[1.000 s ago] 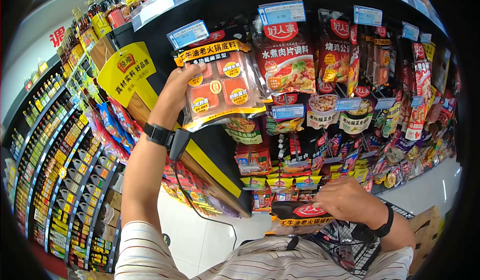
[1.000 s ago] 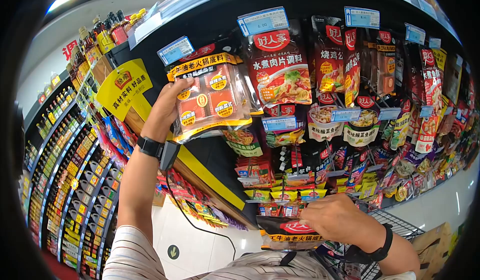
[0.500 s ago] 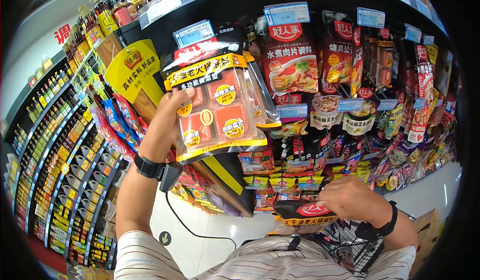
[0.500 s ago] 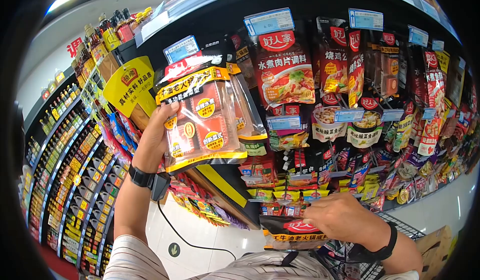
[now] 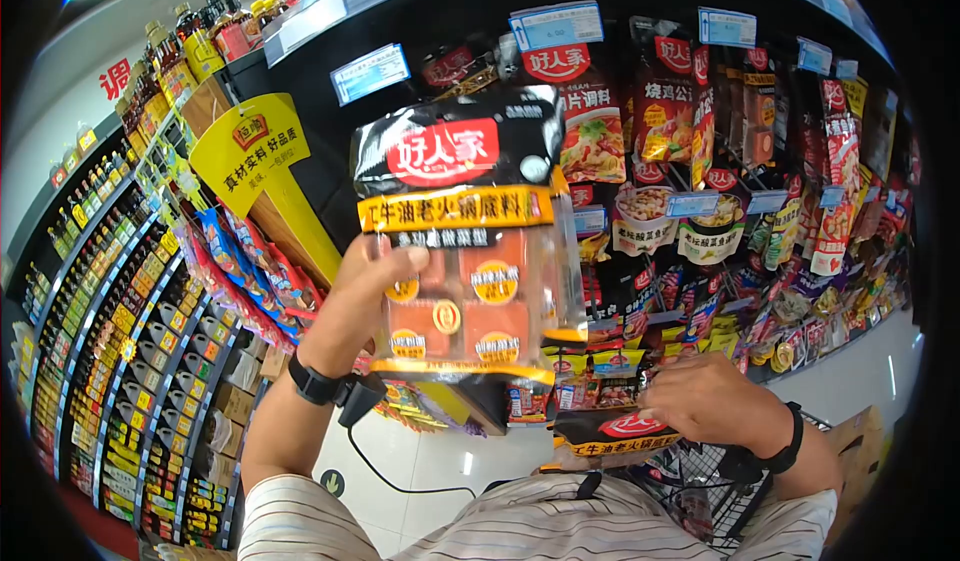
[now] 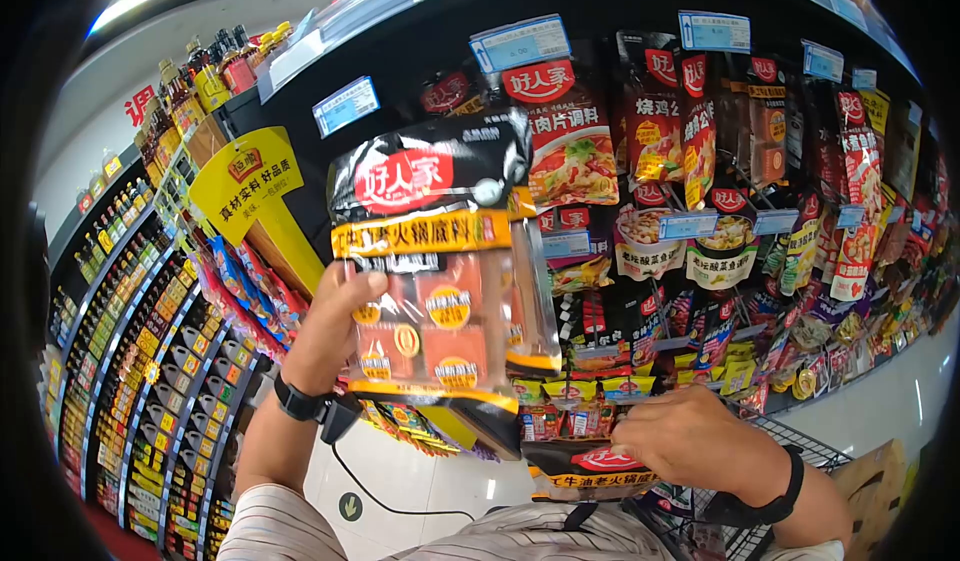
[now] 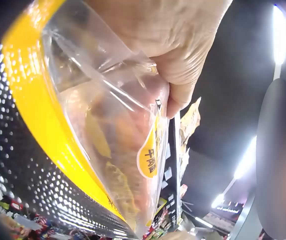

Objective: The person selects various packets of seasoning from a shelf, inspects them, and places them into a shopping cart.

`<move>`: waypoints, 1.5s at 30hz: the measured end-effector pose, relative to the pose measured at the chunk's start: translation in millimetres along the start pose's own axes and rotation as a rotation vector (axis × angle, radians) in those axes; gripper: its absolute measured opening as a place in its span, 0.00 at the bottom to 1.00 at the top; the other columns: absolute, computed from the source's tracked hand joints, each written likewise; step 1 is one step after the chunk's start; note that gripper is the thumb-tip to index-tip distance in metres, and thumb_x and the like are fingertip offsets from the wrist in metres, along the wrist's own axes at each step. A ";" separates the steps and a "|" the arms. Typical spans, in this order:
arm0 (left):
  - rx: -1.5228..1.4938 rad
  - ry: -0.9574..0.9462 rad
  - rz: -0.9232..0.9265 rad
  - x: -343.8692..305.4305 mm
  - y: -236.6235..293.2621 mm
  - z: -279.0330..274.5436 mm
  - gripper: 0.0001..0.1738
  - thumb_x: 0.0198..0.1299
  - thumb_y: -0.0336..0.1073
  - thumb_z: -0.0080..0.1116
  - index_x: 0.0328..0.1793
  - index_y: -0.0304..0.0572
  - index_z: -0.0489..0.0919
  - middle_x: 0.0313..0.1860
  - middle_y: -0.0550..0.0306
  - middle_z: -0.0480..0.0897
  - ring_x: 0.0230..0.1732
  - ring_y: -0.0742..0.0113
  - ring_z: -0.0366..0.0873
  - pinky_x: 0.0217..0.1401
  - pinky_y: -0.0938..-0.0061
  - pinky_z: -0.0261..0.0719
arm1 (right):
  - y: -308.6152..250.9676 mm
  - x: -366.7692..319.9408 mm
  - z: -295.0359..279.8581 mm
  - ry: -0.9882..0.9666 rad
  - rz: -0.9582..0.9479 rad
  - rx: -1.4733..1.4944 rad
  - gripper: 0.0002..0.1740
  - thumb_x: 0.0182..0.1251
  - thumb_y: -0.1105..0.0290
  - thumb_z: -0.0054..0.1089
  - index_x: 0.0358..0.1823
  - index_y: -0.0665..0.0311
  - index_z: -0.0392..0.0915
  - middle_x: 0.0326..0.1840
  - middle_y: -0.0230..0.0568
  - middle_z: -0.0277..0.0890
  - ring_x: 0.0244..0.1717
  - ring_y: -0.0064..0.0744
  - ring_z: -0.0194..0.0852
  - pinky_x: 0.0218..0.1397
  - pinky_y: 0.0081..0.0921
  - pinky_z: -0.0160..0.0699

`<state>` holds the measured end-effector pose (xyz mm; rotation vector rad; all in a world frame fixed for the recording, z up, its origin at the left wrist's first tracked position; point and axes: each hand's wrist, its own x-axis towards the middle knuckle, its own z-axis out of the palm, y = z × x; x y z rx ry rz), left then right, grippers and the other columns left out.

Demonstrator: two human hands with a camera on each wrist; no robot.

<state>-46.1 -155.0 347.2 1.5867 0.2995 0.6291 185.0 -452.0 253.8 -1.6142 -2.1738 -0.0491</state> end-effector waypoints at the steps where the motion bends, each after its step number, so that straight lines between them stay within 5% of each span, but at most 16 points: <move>1: 0.074 -0.007 -0.029 -2.9 -4.9 -2.2 0.28 0.60 0.39 0.65 0.64 0.33 0.75 0.54 0.54 0.84 0.51 0.70 0.83 0.56 0.73 0.81 | -2.4 -2.5 -4.8 -0.021 0.007 -0.005 0.04 0.58 0.70 0.62 0.33 0.58 0.76 0.27 0.36 0.73 0.33 0.40 0.80 0.35 0.36 0.79; 5: 0.197 -0.067 -0.090 -17.7 -11.1 19.1 0.34 0.54 0.25 0.70 0.68 0.33 0.68 0.59 0.52 0.82 0.58 0.66 0.81 0.62 0.69 0.81 | -16.4 -9.0 -26.5 -0.095 0.013 -0.024 0.05 0.56 0.70 0.62 0.33 0.58 0.76 0.27 0.35 0.71 0.35 0.39 0.80 0.35 0.37 0.78; 11: 0.195 -0.339 -0.042 -26.0 -67.2 48.0 0.36 0.52 0.25 0.73 0.67 0.31 0.69 0.60 0.52 0.80 0.58 0.69 0.80 0.59 0.72 0.81 | -31.9 -17.0 -41.4 0.056 0.156 0.024 0.04 0.57 0.71 0.63 0.29 0.63 0.79 0.64 0.48 0.70 0.52 0.45 0.78 0.53 0.39 0.77; 13: 0.534 -0.354 0.121 -27.1 -100.0 51.8 0.42 0.45 0.34 0.80 0.66 0.32 0.70 0.52 0.48 0.84 0.51 0.65 0.85 0.51 0.74 0.83 | -35.1 -23.2 -46.1 0.097 0.179 -0.001 0.06 0.57 0.71 0.64 0.26 0.66 0.79 0.80 0.55 0.58 0.70 0.56 0.66 0.69 0.47 0.67; 15: 0.751 -0.469 0.140 -28.4 -106.5 70.7 0.43 0.43 0.36 0.81 0.66 0.33 0.70 0.49 0.44 0.85 0.47 0.55 0.87 0.50 0.67 0.84 | -37.8 -33.8 -43.8 0.168 0.231 -0.023 0.06 0.56 0.72 0.64 0.26 0.66 0.79 0.81 0.57 0.55 0.77 0.57 0.57 0.74 0.50 0.62; 16: 0.841 -0.459 0.457 -27.5 -121.0 79.4 0.45 0.40 0.38 0.82 0.65 0.32 0.71 0.49 0.42 0.84 0.46 0.48 0.86 0.49 0.63 0.84 | -39.9 -40.9 -43.6 0.161 0.281 -0.002 0.06 0.56 0.72 0.65 0.26 0.67 0.79 0.82 0.57 0.53 0.80 0.58 0.52 0.77 0.52 0.58; 19: 0.809 -0.632 0.382 -27.0 -148.8 99.6 0.45 0.38 0.38 0.83 0.63 0.31 0.71 0.48 0.43 0.84 0.46 0.47 0.86 0.50 0.61 0.84 | -44.1 -59.0 -36.5 0.141 0.358 0.018 0.05 0.54 0.72 0.65 0.26 0.67 0.79 0.82 0.58 0.52 0.82 0.60 0.49 0.78 0.54 0.55; 21: 0.758 -0.632 0.644 -19.3 -170.1 113.0 0.47 0.38 0.39 0.85 0.63 0.30 0.70 0.47 0.43 0.84 0.47 0.48 0.86 0.50 0.61 0.84 | -38.5 -73.2 -13.7 0.205 0.352 0.022 0.07 0.52 0.73 0.65 0.31 0.67 0.79 0.70 0.57 0.66 0.68 0.55 0.68 0.66 0.48 0.71; 23: 0.766 -0.719 0.653 -11.5 -169.3 137.3 0.51 0.39 0.39 0.86 0.66 0.27 0.67 0.48 0.42 0.84 0.47 0.47 0.87 0.50 0.60 0.85 | -30.7 -89.6 -1.4 0.098 0.396 0.064 0.08 0.51 0.73 0.65 0.33 0.67 0.78 0.58 0.53 0.73 0.56 0.51 0.77 0.55 0.43 0.79; 24: 0.702 -0.716 0.651 -6.5 -181.6 151.2 0.50 0.39 0.40 0.86 0.66 0.28 0.68 0.49 0.42 0.84 0.47 0.48 0.87 0.50 0.61 0.85 | -23.9 -97.8 4.5 0.148 0.372 -0.010 0.09 0.51 0.73 0.64 0.33 0.65 0.76 0.40 0.43 0.72 0.41 0.44 0.78 0.40 0.37 0.80; 27: 0.560 -0.736 0.586 9.2 -193.6 202.6 0.40 0.47 0.40 0.83 0.63 0.34 0.74 0.53 0.45 0.84 0.49 0.47 0.86 0.52 0.62 0.84 | -15.3 -121.5 -6.2 0.127 0.461 -0.103 0.08 0.51 0.72 0.64 0.31 0.63 0.74 0.33 0.37 0.69 0.39 0.41 0.78 0.37 0.35 0.79; 30: 0.589 -0.845 0.577 23.8 -207.1 240.4 0.38 0.50 0.37 0.79 0.65 0.33 0.73 0.60 0.42 0.80 0.59 0.44 0.81 0.62 0.59 0.79 | -15.4 -143.1 -24.8 0.121 0.583 -0.140 0.06 0.54 0.73 0.64 0.30 0.64 0.75 0.31 0.40 0.70 0.38 0.43 0.79 0.38 0.37 0.79; 33: 0.491 -0.864 0.400 32.6 -209.2 274.8 0.49 0.50 0.32 0.75 0.78 0.36 0.61 0.68 0.37 0.72 0.69 0.43 0.72 0.72 0.59 0.69 | -18.9 -159.6 -40.9 0.100 0.708 -0.150 0.06 0.58 0.74 0.63 0.30 0.66 0.75 0.32 0.46 0.73 0.38 0.49 0.79 0.41 0.41 0.80; 36: 0.386 -0.710 0.404 41.6 -223.6 278.9 0.49 0.52 0.29 0.72 0.79 0.36 0.58 0.69 0.38 0.73 0.70 0.46 0.72 0.74 0.59 0.69 | -5.5 -188.3 -43.5 0.064 0.793 -0.186 0.05 0.61 0.73 0.61 0.32 0.68 0.77 0.36 0.50 0.77 0.40 0.53 0.79 0.44 0.44 0.80; 39: 0.335 -0.640 0.240 45.3 -242.8 258.5 0.39 0.66 0.28 0.61 0.81 0.37 0.57 0.68 0.41 0.74 0.68 0.55 0.75 0.73 0.62 0.69 | 18.1 -222.0 -20.0 0.044 0.874 -0.173 0.05 0.63 0.73 0.61 0.33 0.68 0.79 0.37 0.50 0.77 0.41 0.55 0.79 0.46 0.45 0.80; 45: 0.322 -0.466 -0.095 20.4 -287.0 184.5 0.33 0.71 0.29 0.57 0.79 0.36 0.59 0.59 0.47 0.77 0.59 0.64 0.78 0.65 0.70 0.74 | 78.9 -308.2 65.9 -0.097 1.021 -0.194 0.07 0.63 0.68 0.63 0.36 0.66 0.82 0.38 0.46 0.79 0.41 0.52 0.81 0.47 0.44 0.81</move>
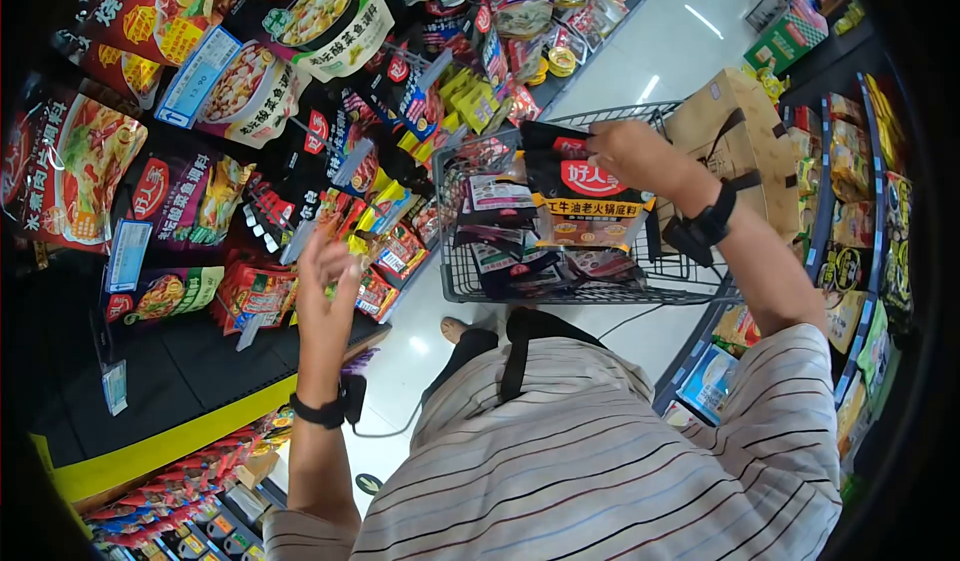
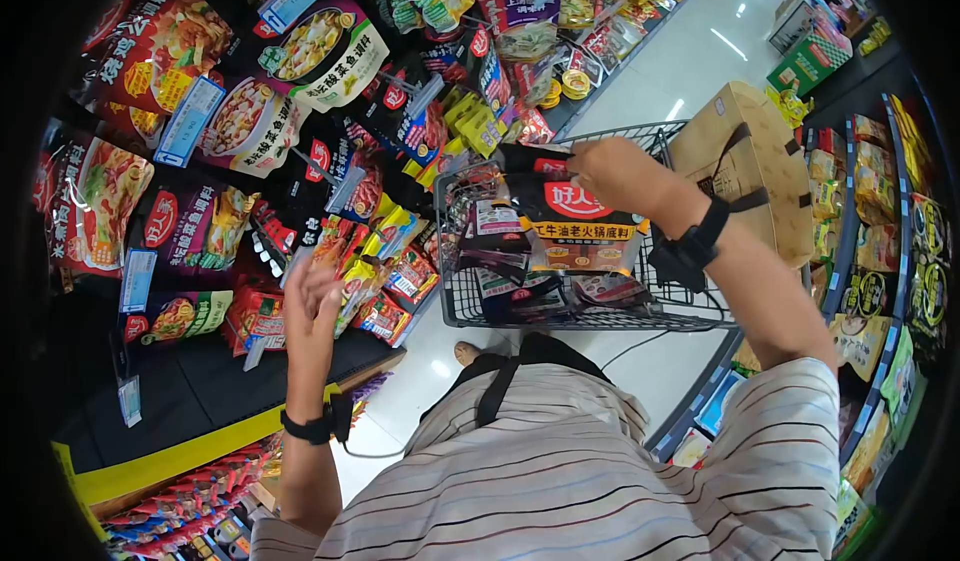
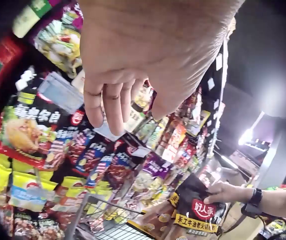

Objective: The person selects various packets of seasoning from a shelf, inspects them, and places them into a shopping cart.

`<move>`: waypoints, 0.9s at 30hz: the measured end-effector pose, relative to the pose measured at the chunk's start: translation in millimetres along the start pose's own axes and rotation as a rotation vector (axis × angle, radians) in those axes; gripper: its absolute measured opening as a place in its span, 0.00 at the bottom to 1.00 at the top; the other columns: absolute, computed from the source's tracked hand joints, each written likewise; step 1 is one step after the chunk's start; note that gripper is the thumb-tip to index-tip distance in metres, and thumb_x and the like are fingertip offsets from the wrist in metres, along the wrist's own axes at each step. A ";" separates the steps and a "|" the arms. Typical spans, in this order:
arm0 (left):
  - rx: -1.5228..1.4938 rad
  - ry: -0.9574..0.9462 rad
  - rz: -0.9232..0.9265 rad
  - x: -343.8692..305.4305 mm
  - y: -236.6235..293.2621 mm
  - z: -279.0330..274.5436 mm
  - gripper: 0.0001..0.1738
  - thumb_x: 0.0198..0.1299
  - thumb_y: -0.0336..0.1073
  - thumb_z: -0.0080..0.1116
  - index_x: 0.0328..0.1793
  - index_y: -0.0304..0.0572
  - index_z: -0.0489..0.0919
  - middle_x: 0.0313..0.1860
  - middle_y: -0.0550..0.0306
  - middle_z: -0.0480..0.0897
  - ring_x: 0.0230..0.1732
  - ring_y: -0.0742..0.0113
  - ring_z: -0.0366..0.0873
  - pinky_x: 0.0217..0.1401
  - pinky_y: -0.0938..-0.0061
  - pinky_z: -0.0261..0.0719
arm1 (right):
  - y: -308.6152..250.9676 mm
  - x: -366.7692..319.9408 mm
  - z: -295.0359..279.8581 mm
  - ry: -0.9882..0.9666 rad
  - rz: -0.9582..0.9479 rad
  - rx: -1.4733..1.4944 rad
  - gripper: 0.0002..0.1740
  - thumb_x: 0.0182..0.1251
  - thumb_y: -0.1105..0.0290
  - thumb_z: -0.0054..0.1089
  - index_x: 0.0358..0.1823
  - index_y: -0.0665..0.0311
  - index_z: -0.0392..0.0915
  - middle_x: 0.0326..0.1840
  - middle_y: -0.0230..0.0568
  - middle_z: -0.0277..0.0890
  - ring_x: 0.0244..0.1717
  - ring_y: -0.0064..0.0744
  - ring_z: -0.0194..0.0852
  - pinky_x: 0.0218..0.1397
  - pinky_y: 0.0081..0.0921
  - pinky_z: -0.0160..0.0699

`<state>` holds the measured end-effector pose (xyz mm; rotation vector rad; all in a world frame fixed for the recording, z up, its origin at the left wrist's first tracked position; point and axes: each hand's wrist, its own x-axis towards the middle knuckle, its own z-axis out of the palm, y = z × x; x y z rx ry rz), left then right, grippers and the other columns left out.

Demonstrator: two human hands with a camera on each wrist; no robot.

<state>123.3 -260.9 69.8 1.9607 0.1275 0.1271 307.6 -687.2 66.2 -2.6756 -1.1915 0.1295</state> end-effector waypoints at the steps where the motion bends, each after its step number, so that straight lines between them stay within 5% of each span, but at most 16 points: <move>1: 0.007 0.016 -0.048 -11.6 -14.1 -5.2 0.32 0.72 0.30 0.56 0.79 0.36 0.60 0.58 0.48 0.77 0.57 0.64 0.79 0.64 0.71 0.75 | 11.8 0.2 14.8 -0.001 0.026 -0.007 0.08 0.63 0.68 0.63 0.36 0.65 0.82 0.38 0.46 0.79 0.41 0.52 0.81 0.46 0.43 0.81; 9: -0.058 0.115 -0.394 -88.1 -57.4 -15.2 0.27 0.74 0.33 0.55 0.75 0.35 0.64 0.55 0.51 0.78 0.50 0.68 0.80 0.59 0.73 0.78 | 81.9 -1.8 102.6 -0.036 0.138 -0.095 0.08 0.64 0.66 0.63 0.35 0.63 0.83 0.39 0.44 0.79 0.41 0.49 0.83 0.45 0.41 0.84; 22: 0.039 -0.024 -0.523 -107.8 -56.6 15.2 0.21 0.72 0.30 0.56 0.68 0.32 0.71 0.46 0.55 0.82 0.46 0.69 0.82 0.53 0.74 0.80 | 139.1 -10.0 218.5 -0.175 0.210 -0.245 0.07 0.57 0.76 0.60 0.36 0.63 0.84 0.44 0.44 0.81 0.48 0.44 0.84 0.49 0.36 0.86; 27: 0.125 -0.078 -0.605 -108.4 -52.3 24.8 0.20 0.70 0.32 0.59 0.65 0.35 0.75 0.41 0.56 0.84 0.44 0.70 0.83 0.51 0.74 0.81 | 133.4 -43.3 271.6 -0.012 0.261 -0.232 0.07 0.62 0.69 0.57 0.39 0.59 0.82 0.40 0.40 0.82 0.46 0.43 0.84 0.45 0.40 0.84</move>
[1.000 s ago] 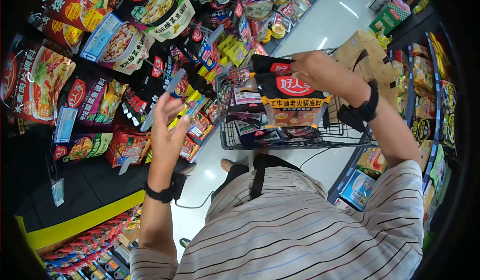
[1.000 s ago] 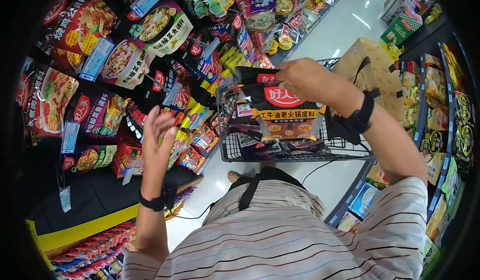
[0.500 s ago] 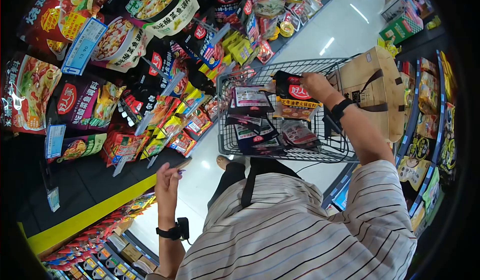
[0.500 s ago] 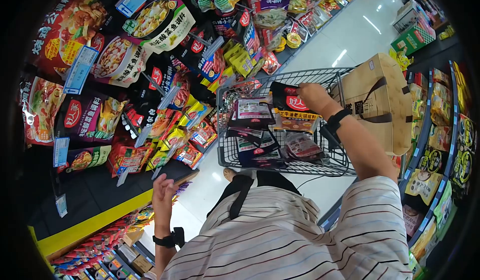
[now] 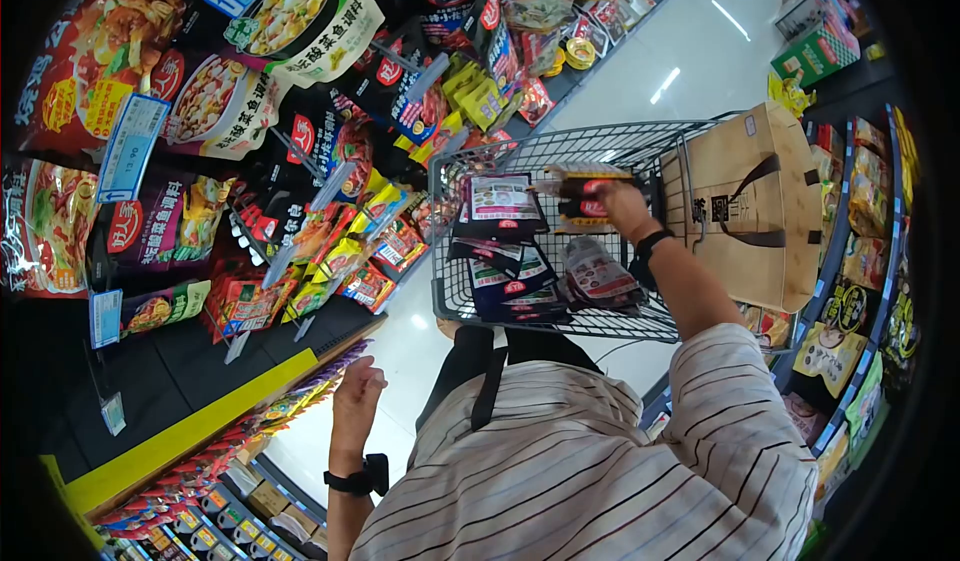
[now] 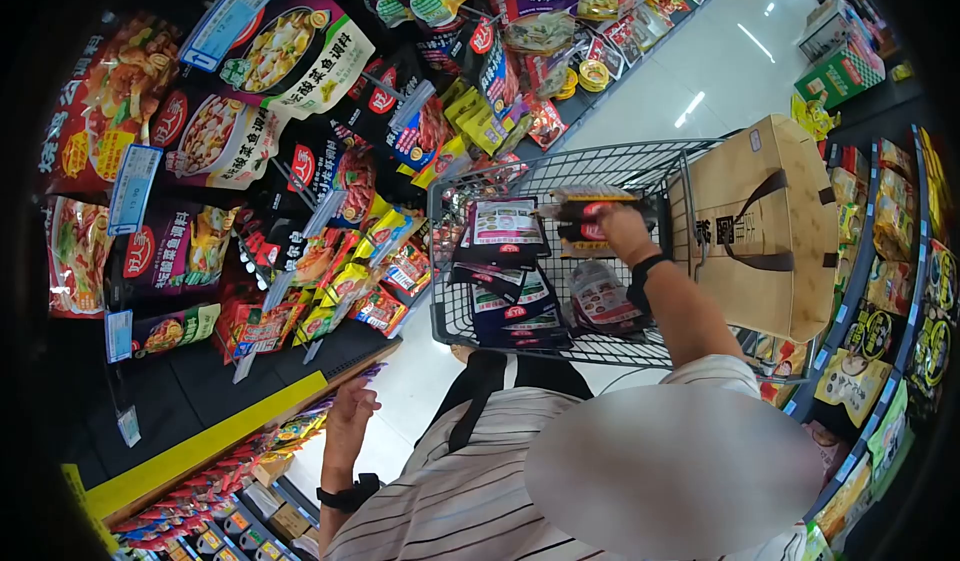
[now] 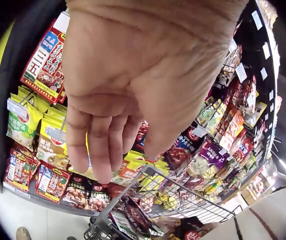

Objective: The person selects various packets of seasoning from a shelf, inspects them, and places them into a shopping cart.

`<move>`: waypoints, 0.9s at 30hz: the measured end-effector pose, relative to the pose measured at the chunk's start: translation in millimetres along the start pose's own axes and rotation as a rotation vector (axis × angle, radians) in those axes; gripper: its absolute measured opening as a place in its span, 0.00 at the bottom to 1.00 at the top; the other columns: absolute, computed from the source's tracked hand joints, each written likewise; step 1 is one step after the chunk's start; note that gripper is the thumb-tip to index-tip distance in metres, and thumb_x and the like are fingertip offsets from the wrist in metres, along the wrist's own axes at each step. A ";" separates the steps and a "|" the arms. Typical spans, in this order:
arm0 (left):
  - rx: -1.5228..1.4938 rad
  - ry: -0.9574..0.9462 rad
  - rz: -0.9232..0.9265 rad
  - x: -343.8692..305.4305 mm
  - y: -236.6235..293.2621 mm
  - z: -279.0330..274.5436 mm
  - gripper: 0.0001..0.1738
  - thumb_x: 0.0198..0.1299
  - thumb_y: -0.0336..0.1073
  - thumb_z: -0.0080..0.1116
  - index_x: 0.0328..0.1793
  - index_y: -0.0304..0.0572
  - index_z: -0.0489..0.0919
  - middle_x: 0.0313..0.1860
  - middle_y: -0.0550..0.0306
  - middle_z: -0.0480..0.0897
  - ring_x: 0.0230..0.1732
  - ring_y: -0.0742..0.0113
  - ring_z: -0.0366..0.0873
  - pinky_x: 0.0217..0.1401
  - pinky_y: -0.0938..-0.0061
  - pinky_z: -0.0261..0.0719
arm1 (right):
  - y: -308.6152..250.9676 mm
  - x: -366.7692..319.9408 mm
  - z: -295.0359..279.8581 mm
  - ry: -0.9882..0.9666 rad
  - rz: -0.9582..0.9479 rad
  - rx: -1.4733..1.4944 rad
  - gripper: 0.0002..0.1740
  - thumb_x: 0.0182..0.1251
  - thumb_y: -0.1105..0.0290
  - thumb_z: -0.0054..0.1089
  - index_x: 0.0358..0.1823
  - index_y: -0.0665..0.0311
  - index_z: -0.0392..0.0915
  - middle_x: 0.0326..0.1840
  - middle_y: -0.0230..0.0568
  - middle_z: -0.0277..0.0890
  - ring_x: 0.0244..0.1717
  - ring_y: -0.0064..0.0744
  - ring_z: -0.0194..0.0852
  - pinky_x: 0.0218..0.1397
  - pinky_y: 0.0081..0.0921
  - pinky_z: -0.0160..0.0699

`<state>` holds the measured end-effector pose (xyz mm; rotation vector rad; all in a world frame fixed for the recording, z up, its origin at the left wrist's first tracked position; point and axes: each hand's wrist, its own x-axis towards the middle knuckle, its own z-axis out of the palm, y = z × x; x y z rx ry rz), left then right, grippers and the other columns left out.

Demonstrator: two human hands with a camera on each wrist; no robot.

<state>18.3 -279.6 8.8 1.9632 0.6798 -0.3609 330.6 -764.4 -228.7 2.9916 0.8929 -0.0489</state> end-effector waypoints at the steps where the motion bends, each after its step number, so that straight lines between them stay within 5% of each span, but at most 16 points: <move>1: 0.013 -0.018 -0.005 1.1 -0.1 2.3 0.19 0.70 0.32 0.59 0.65 0.36 0.75 0.41 0.56 0.84 0.44 0.69 0.83 0.51 0.74 0.81 | -7.2 -16.1 19.5 0.023 0.002 0.079 0.07 0.64 0.68 0.57 0.40 0.58 0.82 0.40 0.40 0.82 0.45 0.43 0.84 0.44 0.40 0.83; 3: 0.038 -0.050 -0.017 3.2 -7.0 6.2 0.19 0.70 0.33 0.60 0.65 0.37 0.76 0.42 0.57 0.85 0.43 0.69 0.83 0.51 0.74 0.81 | -30.5 -48.3 26.8 -0.056 0.020 0.140 0.08 0.68 0.68 0.53 0.41 0.58 0.82 0.40 0.42 0.83 0.44 0.42 0.85 0.45 0.41 0.83; 4: 0.045 -0.055 -0.008 4.3 -14.7 7.5 0.20 0.69 0.34 0.61 0.65 0.38 0.76 0.42 0.55 0.86 0.43 0.68 0.84 0.51 0.74 0.81 | -38.3 -66.2 55.9 0.071 0.143 0.342 0.10 0.70 0.68 0.51 0.40 0.58 0.83 0.41 0.43 0.84 0.41 0.42 0.86 0.43 0.42 0.84; 6: 0.060 -0.071 -0.022 4.6 -16.0 6.7 0.20 0.69 0.35 0.62 0.64 0.38 0.76 0.42 0.53 0.86 0.44 0.68 0.84 0.51 0.73 0.81 | -60.0 -90.3 63.5 -0.344 0.174 0.132 0.12 0.71 0.67 0.51 0.39 0.58 0.85 0.43 0.45 0.84 0.39 0.43 0.88 0.41 0.43 0.85; 9: 0.081 -0.085 -0.033 7.4 -15.1 4.1 0.20 0.68 0.36 0.62 0.64 0.39 0.76 0.42 0.52 0.86 0.44 0.66 0.85 0.51 0.73 0.82 | -82.4 -95.8 65.9 -0.498 0.260 0.099 0.13 0.71 0.65 0.52 0.41 0.57 0.87 0.46 0.45 0.84 0.36 0.44 0.88 0.40 0.42 0.86; 10: 0.088 -0.087 -0.034 8.2 -15.2 1.6 0.20 0.68 0.37 0.62 0.63 0.39 0.76 0.42 0.52 0.86 0.44 0.66 0.85 0.51 0.72 0.82 | -80.7 -95.7 63.2 -0.523 0.136 0.082 0.13 0.64 0.66 0.58 0.49 0.56 0.84 0.43 0.47 0.86 0.40 0.43 0.88 0.42 0.41 0.87; 13: 0.087 -0.109 -0.011 14.3 -23.1 -4.5 0.20 0.68 0.37 0.62 0.63 0.40 0.76 0.42 0.51 0.86 0.44 0.65 0.84 0.51 0.71 0.81 | -85.8 -96.2 57.0 -0.606 0.147 0.081 0.13 0.65 0.66 0.58 0.48 0.57 0.85 0.44 0.47 0.86 0.46 0.43 0.88 0.46 0.41 0.87; 16: 0.128 -0.122 -0.010 13.2 -15.5 -8.2 0.21 0.71 0.41 0.61 0.64 0.37 0.76 0.43 0.56 0.84 0.46 0.68 0.84 0.52 0.72 0.81 | -91.7 -104.2 54.9 -0.539 0.331 0.231 0.12 0.67 0.65 0.57 0.48 0.57 0.85 0.47 0.48 0.86 0.51 0.46 0.86 0.49 0.45 0.86; 20: 0.133 -0.130 -0.026 10.4 -21.1 -12.2 0.21 0.70 0.40 0.61 0.64 0.37 0.76 0.43 0.56 0.84 0.46 0.69 0.84 0.53 0.72 0.81 | -88.2 -109.4 77.2 -0.648 0.409 0.358 0.16 0.64 0.52 0.63 0.44 0.54 0.87 0.50 0.47 0.86 0.49 0.49 0.87 0.54 0.45 0.84; 24: 0.147 -0.143 0.000 9.9 -35.2 -16.0 0.21 0.70 0.40 0.61 0.64 0.38 0.77 0.46 0.51 0.85 0.48 0.60 0.84 0.55 0.69 0.80 | -80.5 -95.9 63.6 -0.724 0.203 0.457 0.20 0.62 0.50 0.64 0.40 0.60 0.87 0.48 0.51 0.86 0.49 0.52 0.86 0.51 0.45 0.84; 27: 0.092 -0.046 0.166 26.3 -60.5 -30.6 0.20 0.70 0.40 0.60 0.63 0.36 0.78 0.51 0.45 0.85 0.53 0.56 0.83 0.58 0.66 0.80 | -78.2 -75.3 43.1 -0.370 -0.036 0.271 0.16 0.62 0.59 0.60 0.41 0.65 0.83 0.36 0.58 0.83 0.43 0.59 0.84 0.50 0.48 0.82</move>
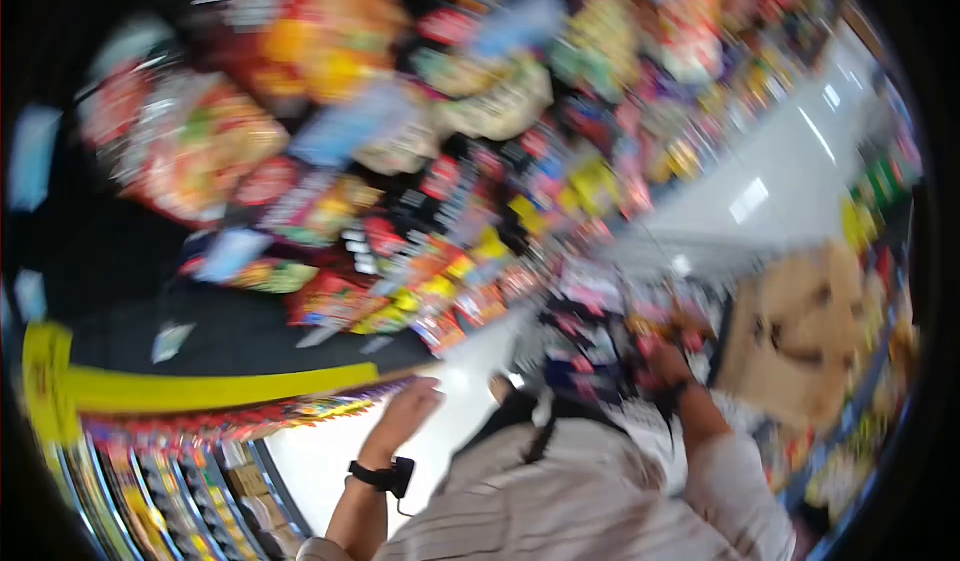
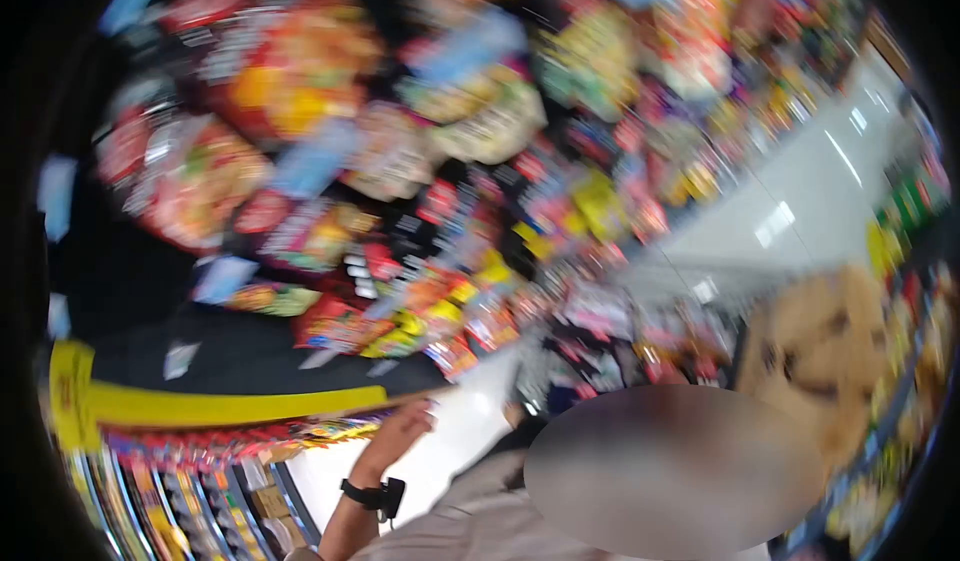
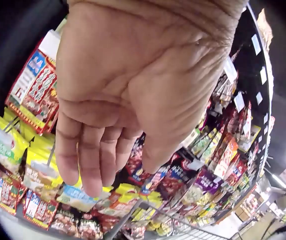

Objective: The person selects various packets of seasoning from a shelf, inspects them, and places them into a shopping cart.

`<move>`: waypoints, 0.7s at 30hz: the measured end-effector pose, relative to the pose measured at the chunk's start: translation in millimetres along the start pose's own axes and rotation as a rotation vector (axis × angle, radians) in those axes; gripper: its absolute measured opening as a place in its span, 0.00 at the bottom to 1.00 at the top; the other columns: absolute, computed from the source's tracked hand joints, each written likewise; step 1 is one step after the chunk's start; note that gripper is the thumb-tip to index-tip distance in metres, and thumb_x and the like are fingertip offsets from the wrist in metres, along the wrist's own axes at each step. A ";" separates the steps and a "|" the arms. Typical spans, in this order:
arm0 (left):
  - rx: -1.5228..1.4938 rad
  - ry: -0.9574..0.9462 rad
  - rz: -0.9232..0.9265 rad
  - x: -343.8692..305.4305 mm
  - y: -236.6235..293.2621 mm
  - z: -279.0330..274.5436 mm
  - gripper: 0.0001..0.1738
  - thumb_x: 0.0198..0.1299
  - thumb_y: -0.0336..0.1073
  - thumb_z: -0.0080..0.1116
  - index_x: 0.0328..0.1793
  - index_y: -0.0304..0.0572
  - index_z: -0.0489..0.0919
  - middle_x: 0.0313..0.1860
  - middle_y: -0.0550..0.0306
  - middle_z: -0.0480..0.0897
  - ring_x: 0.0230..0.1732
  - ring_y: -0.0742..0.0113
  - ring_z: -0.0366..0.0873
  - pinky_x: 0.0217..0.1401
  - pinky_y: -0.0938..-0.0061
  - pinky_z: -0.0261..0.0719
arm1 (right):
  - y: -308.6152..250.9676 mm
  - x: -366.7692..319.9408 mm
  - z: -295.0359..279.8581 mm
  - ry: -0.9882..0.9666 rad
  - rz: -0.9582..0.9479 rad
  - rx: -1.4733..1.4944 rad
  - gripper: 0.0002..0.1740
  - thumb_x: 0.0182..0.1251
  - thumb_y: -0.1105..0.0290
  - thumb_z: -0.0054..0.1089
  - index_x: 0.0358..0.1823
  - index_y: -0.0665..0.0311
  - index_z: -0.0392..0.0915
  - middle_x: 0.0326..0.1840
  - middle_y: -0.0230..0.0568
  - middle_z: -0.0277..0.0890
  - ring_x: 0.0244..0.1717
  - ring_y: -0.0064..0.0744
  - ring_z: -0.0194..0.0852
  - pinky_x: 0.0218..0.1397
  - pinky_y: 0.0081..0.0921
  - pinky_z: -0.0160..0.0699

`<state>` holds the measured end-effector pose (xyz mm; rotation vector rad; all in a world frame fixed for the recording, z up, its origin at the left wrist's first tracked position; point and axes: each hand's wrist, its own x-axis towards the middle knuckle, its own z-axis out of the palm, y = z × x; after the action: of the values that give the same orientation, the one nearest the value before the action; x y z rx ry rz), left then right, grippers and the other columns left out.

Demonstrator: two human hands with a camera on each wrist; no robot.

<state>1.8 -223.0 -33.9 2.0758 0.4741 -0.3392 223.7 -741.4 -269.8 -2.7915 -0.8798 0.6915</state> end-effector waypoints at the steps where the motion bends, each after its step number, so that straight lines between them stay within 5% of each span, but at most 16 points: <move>1: 0.088 0.037 -0.008 4.3 30.5 -13.8 0.20 0.70 0.40 0.61 0.62 0.37 0.79 0.50 0.44 0.85 0.52 0.55 0.84 0.58 0.66 0.80 | -6.6 9.8 -21.7 0.061 0.048 0.096 0.15 0.63 0.62 0.58 0.39 0.67 0.83 0.37 0.59 0.83 0.43 0.60 0.84 0.49 0.49 0.81; 4: 0.018 0.202 0.098 12.2 75.4 -59.4 0.21 0.71 0.41 0.61 0.64 0.37 0.78 0.46 0.51 0.85 0.48 0.70 0.82 0.52 0.72 0.80 | -26.1 40.7 -84.4 0.292 0.145 0.286 0.12 0.64 0.68 0.55 0.36 0.70 0.84 0.37 0.61 0.82 0.40 0.61 0.83 0.45 0.51 0.81; 5: 0.029 0.249 0.097 8.1 103.6 -77.2 0.21 0.71 0.41 0.61 0.63 0.37 0.78 0.46 0.51 0.85 0.47 0.70 0.82 0.51 0.72 0.80 | -26.4 48.6 -95.9 0.400 -0.005 0.436 0.09 0.66 0.70 0.56 0.37 0.68 0.83 0.29 0.53 0.84 0.32 0.48 0.86 0.35 0.41 0.81; 6: 0.037 0.283 0.099 6.0 127.3 -96.8 0.21 0.71 0.42 0.62 0.63 0.37 0.78 0.45 0.51 0.85 0.46 0.71 0.81 0.49 0.73 0.80 | -31.9 61.7 -109.9 0.355 0.048 0.691 0.08 0.69 0.71 0.59 0.39 0.69 0.82 0.26 0.45 0.83 0.28 0.33 0.85 0.33 0.31 0.81; 7: 0.081 0.383 0.190 5.8 131.9 -111.6 0.20 0.70 0.40 0.61 0.62 0.37 0.79 0.47 0.44 0.86 0.46 0.57 0.87 0.50 0.69 0.82 | -46.5 67.5 -135.1 0.339 0.059 0.766 0.08 0.71 0.71 0.58 0.40 0.69 0.81 0.26 0.40 0.82 0.28 0.28 0.83 0.34 0.27 0.80; 8: 0.077 0.466 0.241 1.1 145.5 -124.5 0.18 0.70 0.38 0.61 0.62 0.37 0.78 0.46 0.47 0.86 0.45 0.61 0.87 0.50 0.70 0.82 | -81.6 62.3 -181.0 0.322 0.077 0.843 0.08 0.73 0.72 0.57 0.41 0.70 0.81 0.26 0.35 0.82 0.29 0.22 0.81 0.34 0.24 0.80; 13: -0.326 0.565 0.450 -19.4 178.3 -180.7 0.15 0.75 0.35 0.55 0.61 0.33 0.78 0.48 0.56 0.85 0.46 0.73 0.84 0.51 0.77 0.83 | -206.0 47.9 -318.1 0.340 -0.277 0.949 0.08 0.75 0.74 0.56 0.46 0.72 0.81 0.33 0.36 0.83 0.33 0.22 0.80 0.38 0.23 0.79; 17: -0.453 0.759 0.631 -41.1 215.3 -211.0 0.14 0.75 0.34 0.54 0.61 0.36 0.76 0.49 0.57 0.84 0.47 0.73 0.84 0.51 0.76 0.82 | -292.8 23.4 -394.1 0.210 -0.431 1.001 0.11 0.76 0.72 0.57 0.50 0.75 0.80 0.40 0.42 0.85 0.42 0.25 0.84 0.48 0.23 0.84; 21: -0.358 1.008 0.898 -23.4 246.3 -243.8 0.21 0.75 0.36 0.55 0.69 0.34 0.69 0.61 0.48 0.78 0.61 0.64 0.78 0.64 0.70 0.76 | -356.8 7.1 -445.8 0.226 -0.608 0.958 0.12 0.76 0.71 0.56 0.52 0.74 0.79 0.42 0.43 0.85 0.44 0.28 0.86 0.50 0.25 0.85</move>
<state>107.0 -136.5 285.6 1.7554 0.0983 1.2616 253.8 -440.2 214.4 -1.6083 -0.9367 0.4832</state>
